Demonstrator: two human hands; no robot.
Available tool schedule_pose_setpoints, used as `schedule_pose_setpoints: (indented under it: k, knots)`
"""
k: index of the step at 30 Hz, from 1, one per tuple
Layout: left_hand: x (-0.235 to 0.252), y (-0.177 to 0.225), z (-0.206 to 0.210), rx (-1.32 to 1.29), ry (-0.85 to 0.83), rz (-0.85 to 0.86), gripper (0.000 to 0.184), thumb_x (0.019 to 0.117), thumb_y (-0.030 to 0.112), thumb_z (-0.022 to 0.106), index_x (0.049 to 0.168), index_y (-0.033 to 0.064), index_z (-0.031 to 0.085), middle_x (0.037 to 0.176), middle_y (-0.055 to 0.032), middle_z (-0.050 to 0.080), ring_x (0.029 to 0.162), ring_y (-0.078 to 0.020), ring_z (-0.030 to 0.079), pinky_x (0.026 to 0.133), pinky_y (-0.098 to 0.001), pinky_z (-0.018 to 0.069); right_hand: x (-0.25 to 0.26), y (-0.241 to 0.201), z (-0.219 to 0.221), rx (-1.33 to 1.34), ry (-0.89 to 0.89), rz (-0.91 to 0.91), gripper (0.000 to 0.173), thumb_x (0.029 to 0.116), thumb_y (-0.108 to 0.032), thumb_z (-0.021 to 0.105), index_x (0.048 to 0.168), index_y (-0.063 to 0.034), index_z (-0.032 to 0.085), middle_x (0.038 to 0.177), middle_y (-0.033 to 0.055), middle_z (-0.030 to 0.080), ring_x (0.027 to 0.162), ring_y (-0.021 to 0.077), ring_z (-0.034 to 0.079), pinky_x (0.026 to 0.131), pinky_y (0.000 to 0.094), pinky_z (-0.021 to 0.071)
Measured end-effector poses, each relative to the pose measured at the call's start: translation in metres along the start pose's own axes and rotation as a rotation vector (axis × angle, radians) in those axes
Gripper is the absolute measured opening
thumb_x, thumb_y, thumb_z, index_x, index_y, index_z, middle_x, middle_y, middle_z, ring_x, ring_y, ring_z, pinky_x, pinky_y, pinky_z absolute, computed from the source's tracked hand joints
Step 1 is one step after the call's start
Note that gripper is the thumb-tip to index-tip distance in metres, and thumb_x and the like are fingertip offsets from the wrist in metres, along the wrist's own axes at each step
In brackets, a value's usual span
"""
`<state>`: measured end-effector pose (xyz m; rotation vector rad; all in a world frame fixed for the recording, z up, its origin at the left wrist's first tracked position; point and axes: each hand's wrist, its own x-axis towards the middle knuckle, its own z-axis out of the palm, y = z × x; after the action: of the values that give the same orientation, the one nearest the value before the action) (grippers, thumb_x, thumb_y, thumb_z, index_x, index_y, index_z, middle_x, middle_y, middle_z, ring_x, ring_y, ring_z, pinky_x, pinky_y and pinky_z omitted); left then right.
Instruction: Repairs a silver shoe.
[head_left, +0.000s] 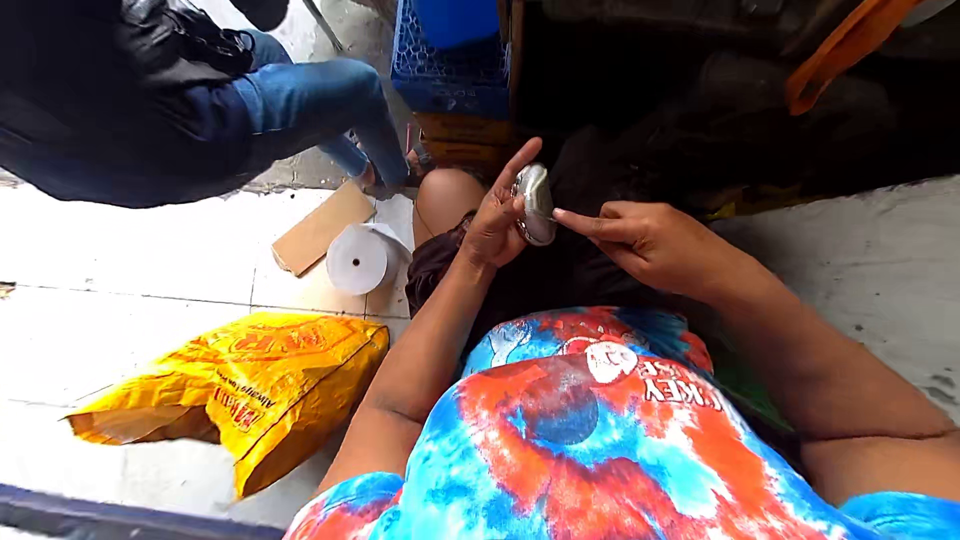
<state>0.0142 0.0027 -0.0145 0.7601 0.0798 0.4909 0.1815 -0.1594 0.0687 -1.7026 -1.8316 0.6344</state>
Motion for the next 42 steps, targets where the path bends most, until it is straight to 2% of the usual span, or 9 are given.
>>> schedule_pose_setpoints:
  k: [3,6,10,14,17,25,32,37,42]
  knots:
    - [0.009,-0.002,0.014,0.186,0.106,-0.1,0.087,0.0758,0.05,0.086,0.151,0.0306,0.047,0.125,0.0045,0.067,0.089,-0.0062,0.068,0.074,-0.0272,0.0599,-0.006,-0.001,-0.011,-0.073,-0.016,0.125,0.049,0.0985,-0.008,0.053,0.143,-0.0251,0.064,0.088,0.0145,0.067,0.075,0.0285,0.065,0.067,0.0494,0.0551]
    - [0.03,-0.01,0.016,0.243,0.099,-0.158,0.092,0.0786,0.032,0.082,0.155,0.0095,0.036,0.128,-0.0057,0.064,0.102,-0.0131,0.068,0.088,-0.035,0.0584,-0.012,0.001,-0.023,-0.156,-0.021,0.221,0.049,0.0976,-0.005,0.053,0.142,-0.0235,0.065,0.096,0.0208,0.072,0.085,0.037,0.069,0.077,0.0575,0.0566]
    - [0.034,-0.015,0.018,0.262,-0.011,-0.2,0.105,0.0751,0.027,0.083,0.16,0.0102,0.024,0.137,-0.0096,0.059,0.109,-0.0158,0.066,0.094,-0.0381,0.0564,-0.022,0.002,-0.031,-0.221,-0.039,0.259,0.05,0.096,-0.002,0.053,0.141,-0.0195,0.065,0.091,0.0233,0.071,0.082,0.0411,0.07,0.075,0.0617,0.0557]
    - [0.029,-0.018,0.019,0.273,-0.066,-0.195,0.106,0.0765,0.018,0.078,0.162,0.0088,0.017,0.141,-0.0128,0.055,0.111,-0.0161,0.065,0.096,-0.0377,0.055,-0.023,-0.01,-0.038,-0.247,-0.162,0.304,0.048,0.0988,-0.004,0.051,0.144,-0.0179,0.063,0.093,0.0256,0.071,0.085,0.0427,0.069,0.079,0.0612,0.0536]
    - [0.024,-0.019,0.022,0.199,-0.043,-0.191,0.098,0.0783,0.013,0.076,0.161,0.0084,0.023,0.136,-0.0112,0.058,0.108,-0.0155,0.066,0.095,-0.0375,0.0554,-0.021,-0.024,-0.038,-0.284,-0.214,0.334,0.047,0.1005,-0.005,0.05,0.145,-0.016,0.061,0.096,0.0279,0.07,0.087,0.045,0.068,0.08,0.0616,0.0531]
    - [0.023,-0.02,0.016,0.119,-0.182,-0.191,0.08,0.0798,0.022,0.075,0.15,0.0095,0.038,0.122,-0.0017,0.065,0.1,-0.0114,0.067,0.089,-0.034,0.0561,-0.023,-0.037,-0.04,-0.31,-0.287,0.372,0.047,0.1039,-0.008,0.045,0.149,-0.0153,0.056,0.102,0.0293,0.069,0.093,0.0456,0.067,0.084,0.0612,0.0522]
    - [0.014,-0.028,0.025,0.118,-0.008,-0.149,0.089,0.0815,0.008,0.072,0.158,0.0081,0.028,0.14,-0.0131,0.056,0.111,-0.018,0.065,0.096,-0.0397,0.0547,-0.034,-0.024,-0.034,-0.284,-0.186,0.343,0.048,0.1017,-0.004,0.045,0.148,-0.0094,0.057,0.099,0.0291,0.07,0.09,0.0446,0.068,0.085,0.0592,0.0529]
    - [0.016,-0.02,0.02,0.154,-0.15,-0.161,0.095,0.0788,0.023,0.078,0.158,0.0107,0.027,0.141,-0.0061,0.056,0.111,-0.013,0.064,0.094,-0.0365,0.0552,-0.036,-0.018,-0.028,-0.264,-0.087,0.311,0.048,0.0973,-0.003,0.052,0.142,-0.015,0.064,0.094,0.0252,0.071,0.086,0.0421,0.069,0.081,0.0605,0.0539]
    - [0.016,-0.005,0.026,0.266,-0.153,-0.171,0.101,0.0768,0.033,0.081,0.157,0.0019,0.027,0.138,-0.0056,0.057,0.111,-0.0083,0.064,0.096,-0.0307,0.0545,-0.034,-0.033,-0.03,-0.256,-0.1,0.377,0.05,0.099,-0.003,0.052,0.146,-0.0176,0.061,0.101,0.027,0.07,0.094,0.0453,0.068,0.085,0.0635,0.0521]
